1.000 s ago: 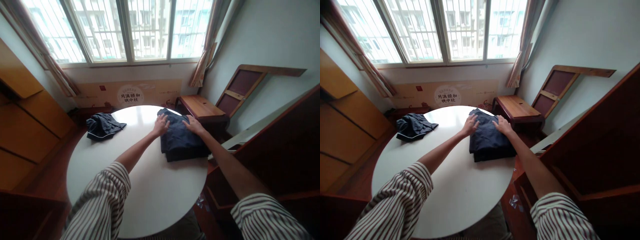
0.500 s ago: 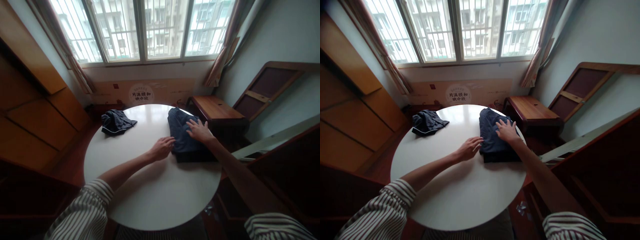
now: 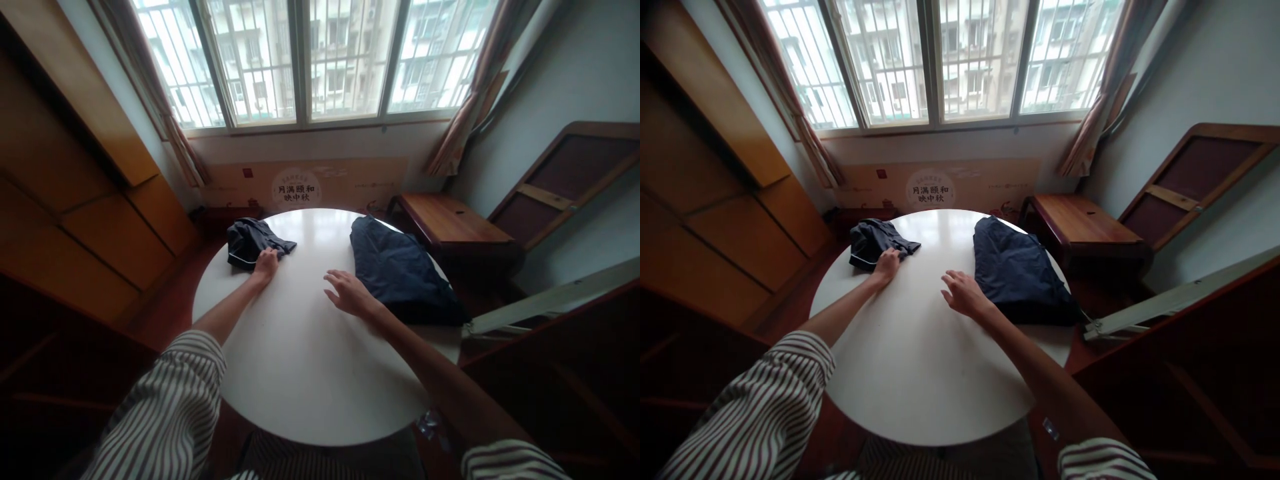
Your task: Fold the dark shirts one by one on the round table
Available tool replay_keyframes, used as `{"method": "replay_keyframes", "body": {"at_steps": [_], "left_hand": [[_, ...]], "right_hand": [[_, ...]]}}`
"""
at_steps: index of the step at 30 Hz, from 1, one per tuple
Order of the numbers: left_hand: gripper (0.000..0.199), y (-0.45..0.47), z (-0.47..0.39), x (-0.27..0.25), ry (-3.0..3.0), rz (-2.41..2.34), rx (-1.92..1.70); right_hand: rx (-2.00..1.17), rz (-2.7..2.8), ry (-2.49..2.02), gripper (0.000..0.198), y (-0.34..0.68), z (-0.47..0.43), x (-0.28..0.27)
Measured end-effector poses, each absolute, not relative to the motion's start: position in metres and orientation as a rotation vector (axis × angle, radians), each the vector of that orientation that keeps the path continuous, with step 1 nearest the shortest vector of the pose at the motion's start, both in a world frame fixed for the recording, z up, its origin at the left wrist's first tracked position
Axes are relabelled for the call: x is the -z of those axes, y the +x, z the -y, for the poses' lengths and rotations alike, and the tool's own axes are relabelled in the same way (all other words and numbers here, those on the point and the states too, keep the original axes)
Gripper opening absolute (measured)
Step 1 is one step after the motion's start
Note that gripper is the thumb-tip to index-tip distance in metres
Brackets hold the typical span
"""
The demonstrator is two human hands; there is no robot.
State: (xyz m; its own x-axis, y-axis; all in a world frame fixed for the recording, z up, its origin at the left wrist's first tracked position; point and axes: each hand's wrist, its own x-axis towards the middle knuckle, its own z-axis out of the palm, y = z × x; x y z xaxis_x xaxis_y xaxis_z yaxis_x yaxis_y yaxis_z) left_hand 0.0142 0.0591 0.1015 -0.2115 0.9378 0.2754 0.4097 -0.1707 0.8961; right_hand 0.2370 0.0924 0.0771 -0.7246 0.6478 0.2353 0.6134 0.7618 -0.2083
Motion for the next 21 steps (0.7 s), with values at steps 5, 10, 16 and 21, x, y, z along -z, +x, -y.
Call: {"method": "replay_keyframes", "body": {"at_steps": [5, 10, 16, 21], "left_hand": [[0.019, 0.028, -0.022, -0.084, 1.834, -1.390, -1.089], [0.046, 0.021, 0.035, -0.063, 2.456, -1.230, -0.675], [0.045, -0.040, 0.054, -0.077, 2.230, -1.544, -0.778], [0.023, -0.077, 0.056, -0.135, 1.731, -1.781, -1.586]], "right_hand": [[-0.163, 2.672, -1.051, 0.067, 0.234, -0.091, -0.077], [-0.253, 2.792, -1.082, 0.035, 0.243, -0.088, -0.086], [-0.321, 2.598, -1.004, 0.027, 0.266, -0.097, -0.116], [-0.444, 2.207, -0.909, 0.027, 0.283, -0.100, -0.160]]}}
